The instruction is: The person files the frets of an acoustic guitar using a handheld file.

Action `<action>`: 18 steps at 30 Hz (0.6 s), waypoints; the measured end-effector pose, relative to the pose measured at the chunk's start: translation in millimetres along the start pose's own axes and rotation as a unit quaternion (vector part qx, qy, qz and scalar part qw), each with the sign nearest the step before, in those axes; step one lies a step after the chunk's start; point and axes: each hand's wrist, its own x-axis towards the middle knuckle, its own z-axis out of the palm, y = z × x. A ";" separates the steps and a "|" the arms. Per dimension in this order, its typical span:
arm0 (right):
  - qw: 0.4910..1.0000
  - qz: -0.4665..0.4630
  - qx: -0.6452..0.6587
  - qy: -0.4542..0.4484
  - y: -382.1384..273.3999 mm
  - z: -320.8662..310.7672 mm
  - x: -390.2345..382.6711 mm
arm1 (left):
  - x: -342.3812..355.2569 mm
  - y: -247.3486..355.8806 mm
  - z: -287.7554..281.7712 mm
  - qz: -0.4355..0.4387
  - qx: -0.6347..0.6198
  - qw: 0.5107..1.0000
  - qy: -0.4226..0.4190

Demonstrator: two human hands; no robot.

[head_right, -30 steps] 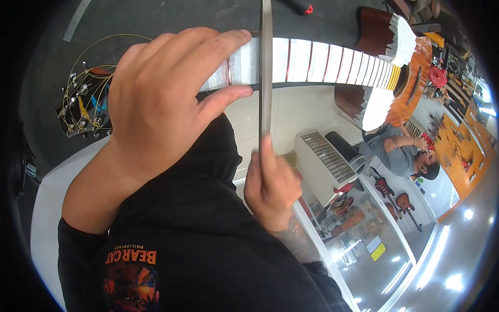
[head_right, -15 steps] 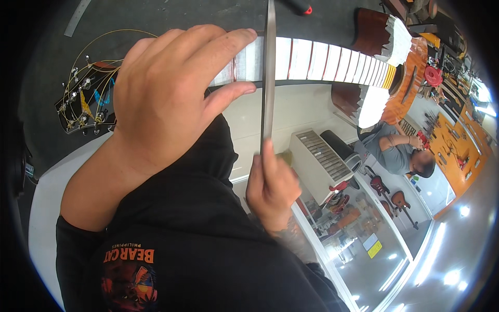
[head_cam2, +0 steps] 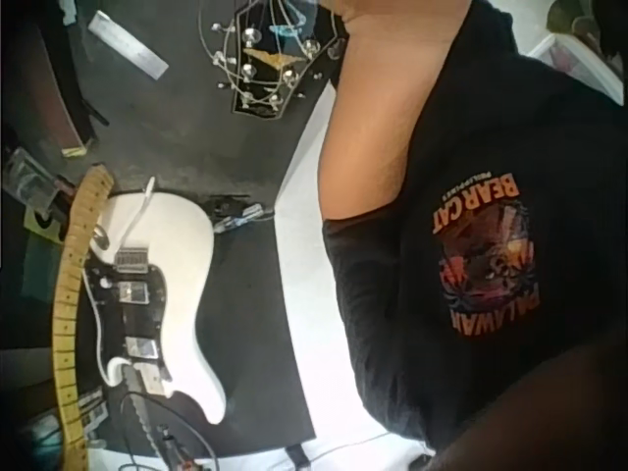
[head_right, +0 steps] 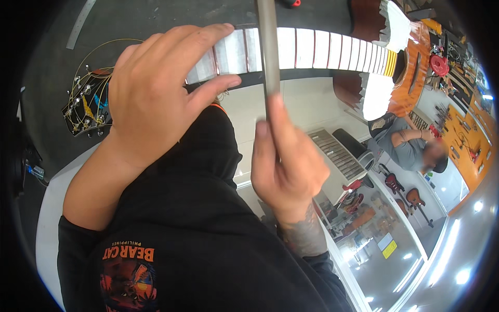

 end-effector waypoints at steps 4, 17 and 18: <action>0.993 0.082 0.062 -0.059 17.0 -24.2 -68.5 | 4.1 4.0 -0.7 0.014 0.017 1.000 -0.018; 0.978 0.089 0.175 -0.074 28.5 -24.5 -98.7 | 10.5 1.0 -0.6 0.062 0.038 0.997 -0.037; 0.978 0.089 0.173 -0.075 28.8 -23.6 -96.2 | 10.7 0.2 -0.7 0.064 0.032 0.997 -0.037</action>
